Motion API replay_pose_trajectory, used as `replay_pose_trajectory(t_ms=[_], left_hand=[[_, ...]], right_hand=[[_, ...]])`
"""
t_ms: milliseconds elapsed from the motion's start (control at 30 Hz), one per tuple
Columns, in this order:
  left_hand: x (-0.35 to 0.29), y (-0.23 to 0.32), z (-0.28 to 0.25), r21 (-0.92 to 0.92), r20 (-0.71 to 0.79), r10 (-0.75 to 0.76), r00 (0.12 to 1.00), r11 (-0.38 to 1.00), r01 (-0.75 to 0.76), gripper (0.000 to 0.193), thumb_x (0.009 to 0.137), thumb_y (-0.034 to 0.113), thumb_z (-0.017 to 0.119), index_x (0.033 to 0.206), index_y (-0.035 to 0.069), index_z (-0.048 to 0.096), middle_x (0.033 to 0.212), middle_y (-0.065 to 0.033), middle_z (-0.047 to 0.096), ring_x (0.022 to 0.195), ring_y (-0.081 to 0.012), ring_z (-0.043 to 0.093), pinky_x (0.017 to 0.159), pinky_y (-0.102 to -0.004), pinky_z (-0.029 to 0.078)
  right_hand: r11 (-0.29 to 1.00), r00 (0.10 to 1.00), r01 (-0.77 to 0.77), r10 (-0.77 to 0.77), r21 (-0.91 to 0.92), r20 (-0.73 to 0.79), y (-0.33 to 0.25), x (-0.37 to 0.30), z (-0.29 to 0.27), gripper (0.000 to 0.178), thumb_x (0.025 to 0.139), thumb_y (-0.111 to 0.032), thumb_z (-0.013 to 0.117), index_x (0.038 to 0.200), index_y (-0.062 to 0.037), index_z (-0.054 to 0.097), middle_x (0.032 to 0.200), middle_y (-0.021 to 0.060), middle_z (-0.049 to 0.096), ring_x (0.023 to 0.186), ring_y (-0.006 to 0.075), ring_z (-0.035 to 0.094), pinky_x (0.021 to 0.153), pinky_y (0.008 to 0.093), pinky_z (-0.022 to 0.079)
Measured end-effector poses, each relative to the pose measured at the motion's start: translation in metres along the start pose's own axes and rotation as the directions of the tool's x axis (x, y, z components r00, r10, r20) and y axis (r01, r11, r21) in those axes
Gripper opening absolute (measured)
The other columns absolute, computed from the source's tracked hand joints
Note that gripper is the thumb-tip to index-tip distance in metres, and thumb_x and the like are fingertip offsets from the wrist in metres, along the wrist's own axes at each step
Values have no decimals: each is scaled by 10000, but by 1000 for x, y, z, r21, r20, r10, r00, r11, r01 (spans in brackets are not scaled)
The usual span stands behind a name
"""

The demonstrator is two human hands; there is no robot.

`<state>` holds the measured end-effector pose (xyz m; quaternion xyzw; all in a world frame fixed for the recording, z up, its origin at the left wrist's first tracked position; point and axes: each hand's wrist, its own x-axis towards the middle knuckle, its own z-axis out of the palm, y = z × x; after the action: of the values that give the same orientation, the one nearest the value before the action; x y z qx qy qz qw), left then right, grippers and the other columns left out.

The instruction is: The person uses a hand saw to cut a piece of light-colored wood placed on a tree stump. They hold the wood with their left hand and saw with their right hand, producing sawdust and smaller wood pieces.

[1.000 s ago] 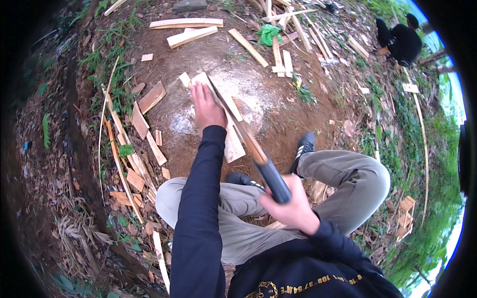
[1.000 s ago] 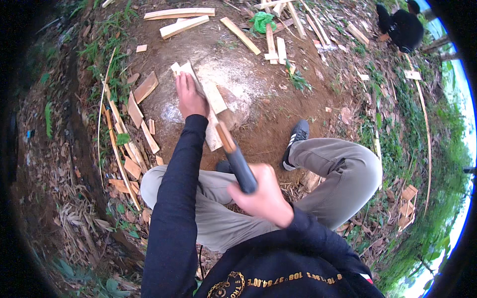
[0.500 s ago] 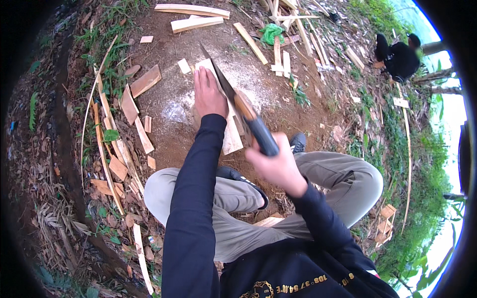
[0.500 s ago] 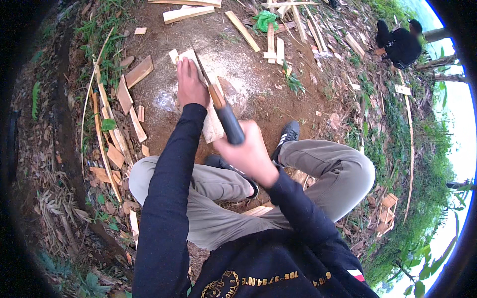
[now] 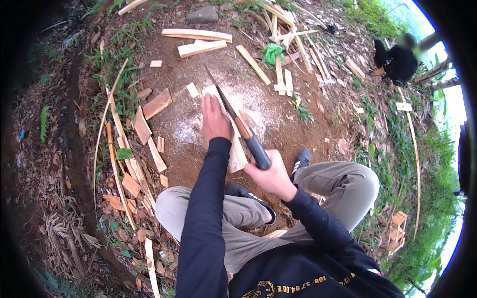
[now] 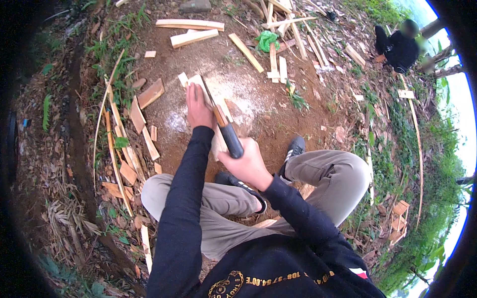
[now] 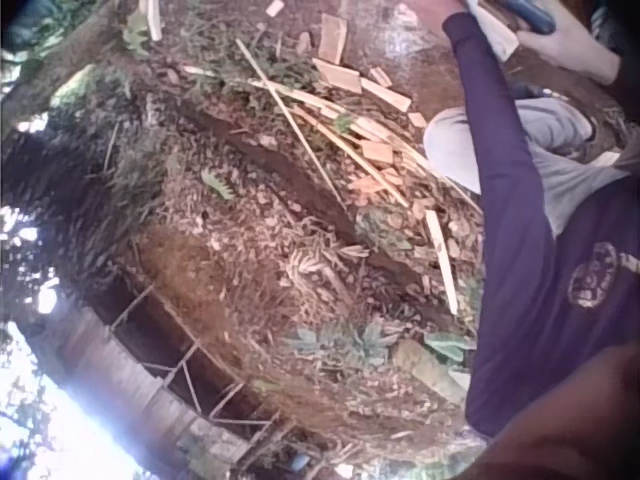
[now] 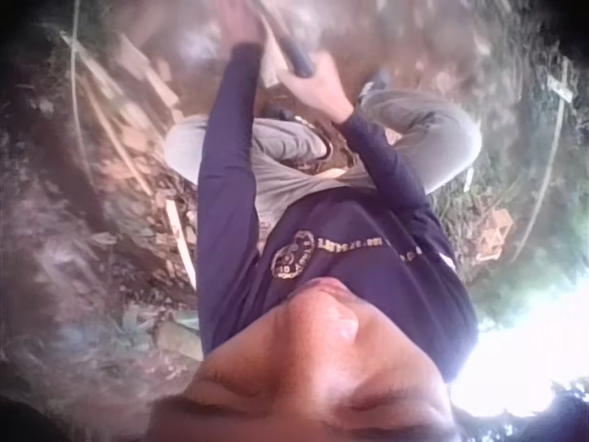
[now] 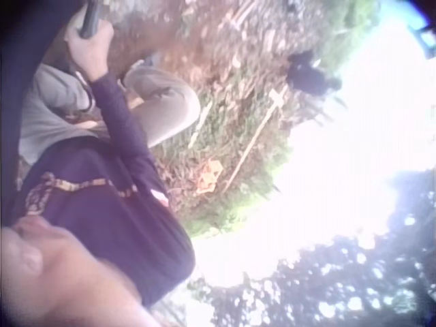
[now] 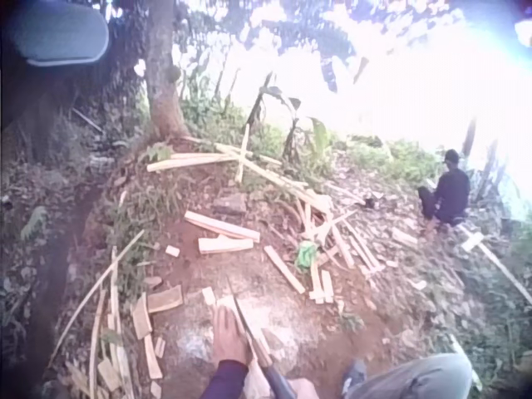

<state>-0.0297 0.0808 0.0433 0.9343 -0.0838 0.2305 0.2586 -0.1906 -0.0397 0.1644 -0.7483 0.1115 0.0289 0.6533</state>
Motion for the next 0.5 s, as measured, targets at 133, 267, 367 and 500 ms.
replay_pose_trajectory(t_ms=[133,267,367,500], left_hand=[[-28,0,11,-18,-50,-221,974,975,220,451,926,177,488,1370,150,562,1374,-193,502,1252,-366,474,1069,-462,360],[-30,-6,-21,83,224,-462,858,886,456,552,945,453,488,1407,156,526,1258,-174,596,1218,-318,471,1035,-470,335],[-31,-4,-15,40,139,-397,907,917,396,695,890,517,573,1406,56,508,1188,-186,637,1194,-298,498,1030,-455,343],[-21,-24,-9,-249,71,-428,901,867,432,658,856,384,681,1369,1,526,1101,-217,688,1001,-319,664,892,-397,496]], right_hand=[[992,994,110,-111,-61,-7,58,-21,-27,230,749,-86,707,646,-59,503,562,-52,447,537,38,422,494,255,342],[996,994,82,-80,27,-68,52,-14,-11,252,723,-109,704,585,-35,506,507,-11,439,491,63,414,466,290,343],[999,998,46,-45,18,-47,50,-16,-11,245,720,-109,697,583,-36,507,505,-17,434,489,66,409,466,294,342],[996,997,52,-48,66,-57,57,-13,-4,237,718,-109,694,588,-29,512,502,-9,438,488,71,420,469,299,356]])
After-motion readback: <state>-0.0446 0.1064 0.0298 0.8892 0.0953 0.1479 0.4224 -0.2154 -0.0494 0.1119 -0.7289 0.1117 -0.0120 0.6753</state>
